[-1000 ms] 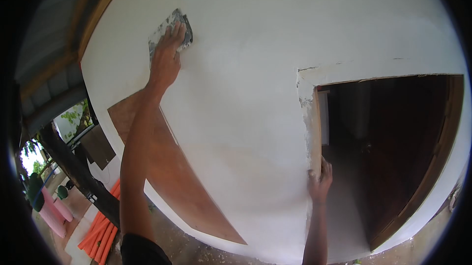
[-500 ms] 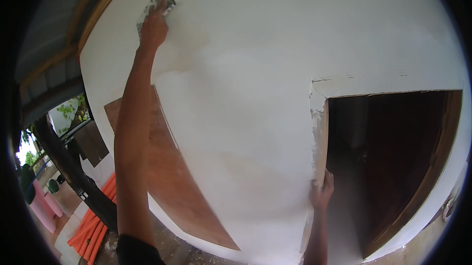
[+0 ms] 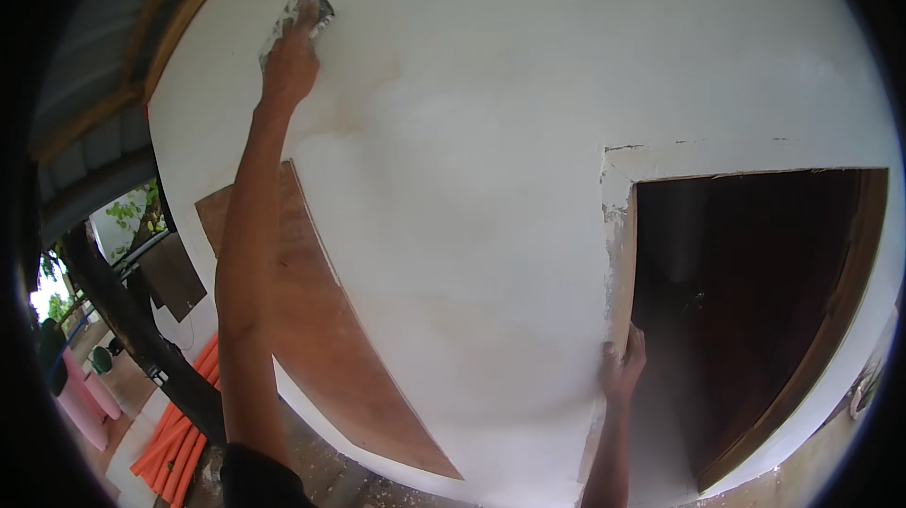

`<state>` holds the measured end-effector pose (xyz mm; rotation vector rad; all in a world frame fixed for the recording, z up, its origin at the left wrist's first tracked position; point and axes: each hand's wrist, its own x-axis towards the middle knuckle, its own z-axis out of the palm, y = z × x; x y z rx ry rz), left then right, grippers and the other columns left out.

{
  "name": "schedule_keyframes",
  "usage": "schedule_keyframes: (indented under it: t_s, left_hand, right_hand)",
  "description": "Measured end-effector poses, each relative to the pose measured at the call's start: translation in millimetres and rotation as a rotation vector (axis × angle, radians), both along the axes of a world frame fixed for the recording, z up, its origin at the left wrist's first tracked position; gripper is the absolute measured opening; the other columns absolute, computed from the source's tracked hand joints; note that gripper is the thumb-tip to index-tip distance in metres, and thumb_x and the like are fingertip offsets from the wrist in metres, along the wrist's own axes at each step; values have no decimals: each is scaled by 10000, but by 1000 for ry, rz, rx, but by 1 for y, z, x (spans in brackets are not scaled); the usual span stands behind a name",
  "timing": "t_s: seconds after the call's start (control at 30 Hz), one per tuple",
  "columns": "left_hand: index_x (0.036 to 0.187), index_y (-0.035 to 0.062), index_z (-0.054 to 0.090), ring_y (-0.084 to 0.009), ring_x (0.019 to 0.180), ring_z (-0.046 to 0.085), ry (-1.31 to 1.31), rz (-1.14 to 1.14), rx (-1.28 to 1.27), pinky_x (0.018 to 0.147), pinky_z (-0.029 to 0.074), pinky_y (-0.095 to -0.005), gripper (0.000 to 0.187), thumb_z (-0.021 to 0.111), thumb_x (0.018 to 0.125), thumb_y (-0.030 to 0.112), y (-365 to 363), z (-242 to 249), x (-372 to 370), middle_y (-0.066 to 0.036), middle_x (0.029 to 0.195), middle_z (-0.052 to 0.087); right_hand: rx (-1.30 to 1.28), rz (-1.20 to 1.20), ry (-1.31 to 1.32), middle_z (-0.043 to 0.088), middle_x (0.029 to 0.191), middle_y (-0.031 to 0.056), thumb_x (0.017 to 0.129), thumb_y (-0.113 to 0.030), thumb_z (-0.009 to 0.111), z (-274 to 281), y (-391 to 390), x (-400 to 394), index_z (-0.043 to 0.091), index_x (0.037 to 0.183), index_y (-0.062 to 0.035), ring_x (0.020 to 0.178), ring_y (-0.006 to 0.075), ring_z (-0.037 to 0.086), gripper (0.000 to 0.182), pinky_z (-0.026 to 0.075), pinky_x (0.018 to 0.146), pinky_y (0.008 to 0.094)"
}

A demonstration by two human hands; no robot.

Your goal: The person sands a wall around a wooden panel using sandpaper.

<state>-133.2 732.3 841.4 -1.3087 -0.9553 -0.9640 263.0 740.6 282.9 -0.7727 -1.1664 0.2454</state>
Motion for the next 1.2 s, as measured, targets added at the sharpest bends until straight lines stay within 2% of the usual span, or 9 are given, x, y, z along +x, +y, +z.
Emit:
schedule_keyframes:
  t_s: [0.17, 0.3, 0.43, 0.53, 0.57, 0.6, 0.73, 0.93, 1.2]
  left_hand:
    - [1518, 138, 434, -462, 1347, 483, 321, -19, 71, 1119, 427, -528, 650, 432, 912, -98, -12, -16, 40, -137, 1564, 439]
    - [1517, 125, 430, -442, 1292, 533, -340, 93, -130, 1063, 467, -523, 641, 462, 892, -14, -10, 14, -84, -143, 1535, 483]
    - [1530, 111, 411, -441, 1258, 570, -286, 87, -206, 1071, 460, -524, 649, 450, 895, -15, -29, -44, -96, -134, 1546, 468]
    - [1496, 109, 454, -437, 1271, 561, 243, -33, 8, 1064, 465, -522, 614, 453, 893, -12, -19, -66, -66, -208, 1495, 494]
    - [1488, 114, 464, -442, 1262, 565, 252, -48, 29, 1059, 468, -522, 609, 458, 891, -9, -21, -61, -70, -232, 1461, 517]
    - [1480, 119, 475, -447, 1254, 569, 258, -63, 49, 1054, 471, -522, 604, 462, 889, -7, -21, -57, -83, -256, 1427, 539]
    - [1467, 150, 494, -440, 1188, 608, -502, 271, -278, 992, 507, -529, 555, 458, 924, 38, -28, -46, -253, -305, 1299, 594]
    - [1440, 189, 561, -372, 1300, 560, 102, 80, -83, 1091, 451, -499, 678, 509, 824, -91, -49, -148, -181, -91, 1461, 574]
    - [1504, 150, 482, -390, 1389, 475, -298, 45, -127, 1160, 385, -514, 729, 507, 832, -132, -32, -160, -282, -62, 1539, 496]
  right_hand:
    - [14, 80, 20, 568, 1028, 90, 950, -567, 620, -7, 5, 2, 601, 1226, 68, 929, 179, 549, 692, 449, 791, 324]
    - [89, 21, 13, 533, 969, 68, 961, -552, 606, -3, 9, -2, 588, 1183, 70, 873, 138, 495, 661, 426, 739, 313]
    - [40, -3, 22, 536, 912, 50, 969, -555, 584, 0, 2, -6, 581, 1152, 67, 813, 130, 481, 648, 422, 685, 314]
    - [-26, -11, 16, 541, 858, 36, 979, -552, 559, -14, 13, 1, 575, 1142, 58, 761, 129, 478, 632, 420, 652, 314]
    - [-112, 104, 2, 630, 1157, 129, 984, -613, 551, -17, 11, 9, 559, 1288, 78, 1038, 203, 565, 755, 458, 909, 344]
    - [-116, 98, 19, 629, 1139, 123, 981, -625, 549, -17, 7, 7, 563, 1273, 79, 1023, 199, 565, 762, 461, 896, 345]
    - [-41, 42, 44, 633, 1050, 98, 971, -656, 543, -13, 13, 2, 572, 1220, 80, 945, 185, 564, 778, 468, 826, 339]
    - [-13, 6, 80, 620, 921, 76, 994, -661, 488, -31, 30, 9, 593, 1130, 81, 844, 162, 546, 762, 455, 736, 319]
    - [0, -1, 138, 618, 963, 71, 1016, -611, 484, -48, 42, 17, 590, 1142, 78, 873, 163, 550, 709, 451, 759, 315]
